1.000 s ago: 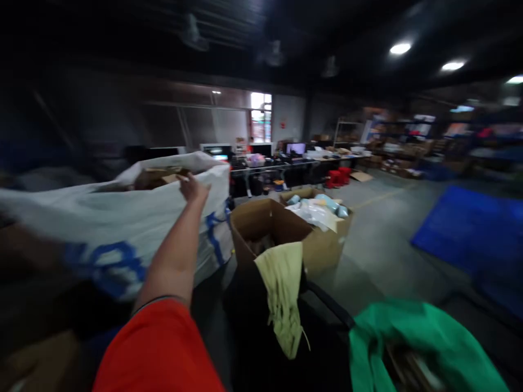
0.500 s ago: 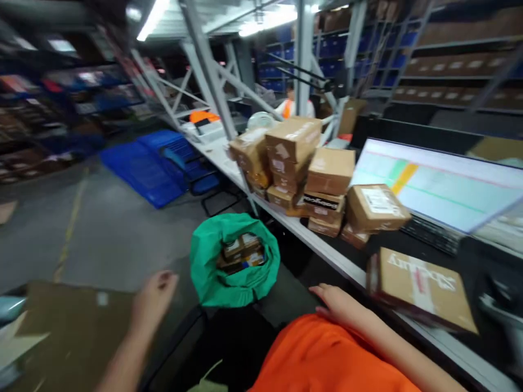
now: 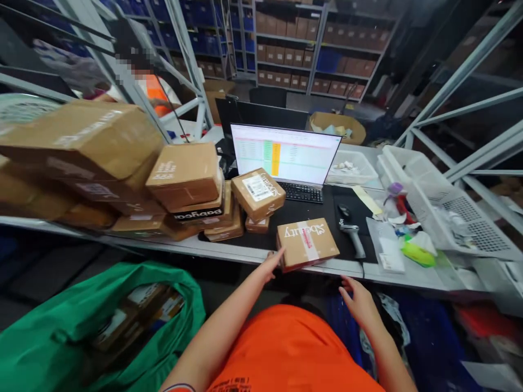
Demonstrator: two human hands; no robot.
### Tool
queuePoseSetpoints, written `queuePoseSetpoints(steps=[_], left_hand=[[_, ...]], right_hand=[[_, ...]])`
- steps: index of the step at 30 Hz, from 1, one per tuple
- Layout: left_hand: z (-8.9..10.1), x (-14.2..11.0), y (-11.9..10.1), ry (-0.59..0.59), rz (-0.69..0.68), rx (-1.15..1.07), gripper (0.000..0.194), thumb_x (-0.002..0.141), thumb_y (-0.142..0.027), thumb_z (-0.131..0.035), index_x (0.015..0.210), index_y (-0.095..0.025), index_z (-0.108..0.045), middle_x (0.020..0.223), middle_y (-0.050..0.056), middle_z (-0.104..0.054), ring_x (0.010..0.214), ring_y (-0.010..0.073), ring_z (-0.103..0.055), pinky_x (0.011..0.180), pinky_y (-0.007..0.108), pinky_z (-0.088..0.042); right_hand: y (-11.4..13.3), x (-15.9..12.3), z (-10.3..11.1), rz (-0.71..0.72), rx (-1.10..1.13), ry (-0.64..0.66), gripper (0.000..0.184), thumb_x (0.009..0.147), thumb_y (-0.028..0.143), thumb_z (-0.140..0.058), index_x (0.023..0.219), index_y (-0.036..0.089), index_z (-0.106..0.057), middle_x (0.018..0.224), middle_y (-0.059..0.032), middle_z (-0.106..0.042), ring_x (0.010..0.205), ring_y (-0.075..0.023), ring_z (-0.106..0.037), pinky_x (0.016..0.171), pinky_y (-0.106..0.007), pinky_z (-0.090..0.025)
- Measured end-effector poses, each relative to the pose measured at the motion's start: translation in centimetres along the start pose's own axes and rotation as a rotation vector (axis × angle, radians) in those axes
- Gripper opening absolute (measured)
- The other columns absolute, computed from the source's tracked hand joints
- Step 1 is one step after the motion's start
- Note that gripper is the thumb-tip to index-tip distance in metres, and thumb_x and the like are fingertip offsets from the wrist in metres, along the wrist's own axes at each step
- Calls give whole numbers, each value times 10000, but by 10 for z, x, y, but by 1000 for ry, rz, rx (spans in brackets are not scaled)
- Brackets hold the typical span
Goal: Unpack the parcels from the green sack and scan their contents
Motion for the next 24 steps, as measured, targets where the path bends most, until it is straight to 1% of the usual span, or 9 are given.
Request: queuePoseSetpoints(steps=[3,6,9,11,14,17,20,22,24], left_hand=[[-13,13,2,25,98,-89,1144,693,-834,-634,1549,-244,-159,1671,237,-155,1506,518,-167,1089,817,-139],[-26,12,4,79,86,-206,1095,646,-799,-710,1498,-256,-290,1573,197,-418,1471,436,-336,1160,701,-214],[-33,11,4,127,55,-297,1042,571,-771,-788,1395,-226,-459,1426,159,-596,1395,359,-481,1164,519,-344],[-34,14,5,137,57,-330,979,574,-807,-761,1320,-211,-547,1385,151,-631,1384,358,-497,1158,497,-351],[-32,20,9,127,71,-363,967,576,-874,-694,1284,-224,-589,1391,138,-630,1408,380,-464,1178,532,-287],[-31,20,14,111,53,-405,1020,545,-852,-732,1355,-269,-521,1439,127,-590,1420,400,-439,1155,558,-299],[-32,10,18,80,-22,-479,1165,552,-733,-827,1505,-341,-283,1505,136,-514,1410,399,-448,1090,568,-390],[-32,-1,20,47,-68,-501,1333,530,-645,-890,1560,-325,-107,1517,167,-486,1405,387,-458,1101,537,-405],[-29,-12,22,-5,-106,-484,1394,535,-613,-903,1578,-282,-39,1521,191,-470,1411,380,-453,1145,504,-380]], right_hand=[[-45,40,20,-90,41,-76,529,811,547,-493,1129,174,-694,1070,-166,-738,968,-329,-713,974,-516,-529],[-69,97,14,-206,243,4,711,764,726,-480,1155,168,-683,1130,-189,-730,1033,-352,-710,974,-519,-537],[-62,150,-12,-226,466,200,868,794,839,-397,1295,168,-625,1281,-191,-679,1107,-334,-695,933,-499,-567],[-48,173,-29,-152,526,325,869,820,847,-410,1357,188,-590,1360,-164,-641,1201,-317,-651,998,-492,-537],[-34,188,-42,-30,464,384,919,749,868,-528,1361,185,-594,1380,-161,-626,1287,-337,-587,1116,-502,-445],[-41,186,-43,11,442,424,946,725,876,-545,1370,185,-589,1378,-168,-624,1296,-358,-577,1127,-511,-435],[-53,177,-38,30,475,515,918,748,846,-561,1410,209,-559,1415,-156,-599,1325,-357,-553,1144,-519,-415],[-53,175,-34,49,467,573,949,748,852,-555,1445,209,-527,1436,-159,-582,1335,-358,-543,1150,-531,-404],[-43,179,-29,81,447,622,953,764,862,-525,1450,200,-525,1443,-165,-573,1333,-351,-544,1152,-532,-397]])
Point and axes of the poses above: each hand's wrist, its own x-axis towards the middle knuckle, its own z-axis out of the back of the hand, y = z × x, the point moved 3 cm from there along x, towards the middle knuckle
